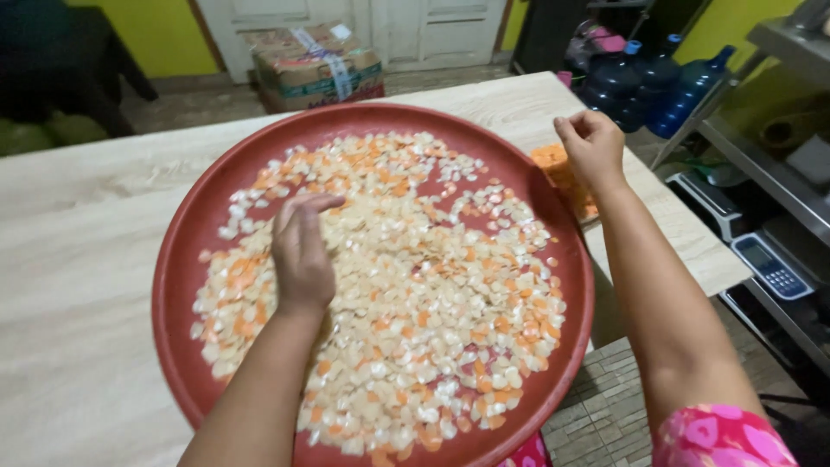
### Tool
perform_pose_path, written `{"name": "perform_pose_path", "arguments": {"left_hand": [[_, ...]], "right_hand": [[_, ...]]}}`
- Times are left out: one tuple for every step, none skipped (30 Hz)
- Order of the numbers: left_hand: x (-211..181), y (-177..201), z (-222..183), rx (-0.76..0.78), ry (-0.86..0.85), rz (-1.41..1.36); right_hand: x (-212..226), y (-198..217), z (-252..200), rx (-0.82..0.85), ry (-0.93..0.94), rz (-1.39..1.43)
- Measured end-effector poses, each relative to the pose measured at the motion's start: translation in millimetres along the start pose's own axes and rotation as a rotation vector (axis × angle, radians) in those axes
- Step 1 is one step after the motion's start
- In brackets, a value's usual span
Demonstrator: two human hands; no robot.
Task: Manually sorting orange food flakes from a mixture in a large tray and placing them into a separate container.
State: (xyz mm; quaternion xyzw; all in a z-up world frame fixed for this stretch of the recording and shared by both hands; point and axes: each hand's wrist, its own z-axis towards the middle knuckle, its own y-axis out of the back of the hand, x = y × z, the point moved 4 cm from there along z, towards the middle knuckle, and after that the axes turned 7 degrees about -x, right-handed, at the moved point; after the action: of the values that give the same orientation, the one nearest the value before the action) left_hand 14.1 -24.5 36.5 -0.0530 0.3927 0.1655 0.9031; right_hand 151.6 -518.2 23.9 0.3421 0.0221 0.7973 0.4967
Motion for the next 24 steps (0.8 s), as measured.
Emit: {"name": "perform_pose_path", "arguments": {"left_hand": [[5.9, -2.3, -1.4, -0.004, 0.007, 0.008], [9.9, -4.7, -2.8, -0.009, -0.031, 0.043], [13.4, -8.0, -3.9, -0.014, -0.071, 0.077], [13.7, -8.0, -5.2, -0.018, -0.065, 0.084], [14.1, -10.2, -6.6, 0.018, -0.087, 0.134], [14.6, -12.3, -8.2, 0.055, -0.108, 0.184], [7.5, -10.6, -10.7, 0.051, -0.103, 0.189], [0.8, -13.0, -13.8, 0.147, -0.098, 0.209], [-5.2, -16.2, -15.2, 0.245, -0.095, 0.227], [-11.0, -18.6, -21.3, 0.242, -0.093, 0.23], [-18.6, -24.3, -29.8, 0.339, -0.138, 0.21], [-26.0, -30.2, -38.4, 0.437, -0.183, 0.189], [-30.5, -32.2, -43.0, 0.436, -0.182, 0.191], [-37.0, -38.6, -50.7, 0.554, -0.262, 0.187], [-43.3, -44.6, -60.6, 0.671, -0.339, 0.182], [-44.0, -48.4, -66.5, 0.668, -0.335, 0.184], [-43.7, -55.6, -76.0, 0.783, -0.359, 0.227], [-42.9, -62.9, -85.4, 0.898, -0.382, 0.27], [-40.3, -65.0, -88.1, 0.896, -0.378, 0.268], [-37.0, -68.7, -92.8, 0.942, -0.416, 0.336], [-33.8, -73.2, -98.0, 0.988, -0.453, 0.404], [-23.0, -80.2, -101.9, 0.986, -0.449, 0.4], [-13.2, -86.2, -104.1, 0.948, -0.488, 0.413], [-3.7, -92.3, -106.5, 0.91, -0.526, 0.427]], "right_hand": [[22.0, -4.3, -5.2, 0.01, -0.001, 0.005], [46.4, -12.5, -11.2, 0.134, 0.05, 0.06], [70.9, -18.9, -16.8, 0.256, 0.102, 0.114], [121.0, -6.9, -27.5, 0.265, 0.103, 0.118], [171.2, -4.5, -43.0, 0.521, 0.046, 0.046], [223.6, 3.0, -63.1, 0.778, -0.009, -0.029], [233.5, -3.6, -66.0, 0.785, -0.005, -0.027], [240.4, -14.0, -75.6, 0.996, -0.007, -0.156], [246.3, -23.0, -84.4, 1.2, -0.008, -0.29], [244.7, -33.3, -88.2, 1.203, -0.004, -0.289], [239.8, -43.2, -94.6, 1.262, -0.043, -0.38], [234.9, -52.8, -100.7, 1.318, -0.082, -0.472], [235.4, -58.1, -105.8, 1.319, -0.079, -0.471], [233.9, -63.2, -111.4, 1.344, -0.083, -0.533], [231.9, -67.7, -118.0, 1.371, -0.084, -0.596], [235.1, -64.1, -121.1, 1.375, -0.079, -0.596], [237.7, -60.7, -123.7, 1.367, -0.098, -0.593], [239.9, -57.4, -125.8, 1.36, -0.117, -0.59], [243.9, -51.9, -127.3, 1.363, -0.115, -0.593], [247.0, -45.8, -127.7, 1.342, -0.148, -0.588], [249.2, -39.1, -128.2, 1.32, -0.182, -0.583], [245.4, -37.8, -130.0, 1.324, -0.181, -0.588], [243.0, -37.8, -131.6, 1.335, -0.184, -0.561], [240.5, -37.7, -133.0, 1.346, -0.187, -0.533]]}}
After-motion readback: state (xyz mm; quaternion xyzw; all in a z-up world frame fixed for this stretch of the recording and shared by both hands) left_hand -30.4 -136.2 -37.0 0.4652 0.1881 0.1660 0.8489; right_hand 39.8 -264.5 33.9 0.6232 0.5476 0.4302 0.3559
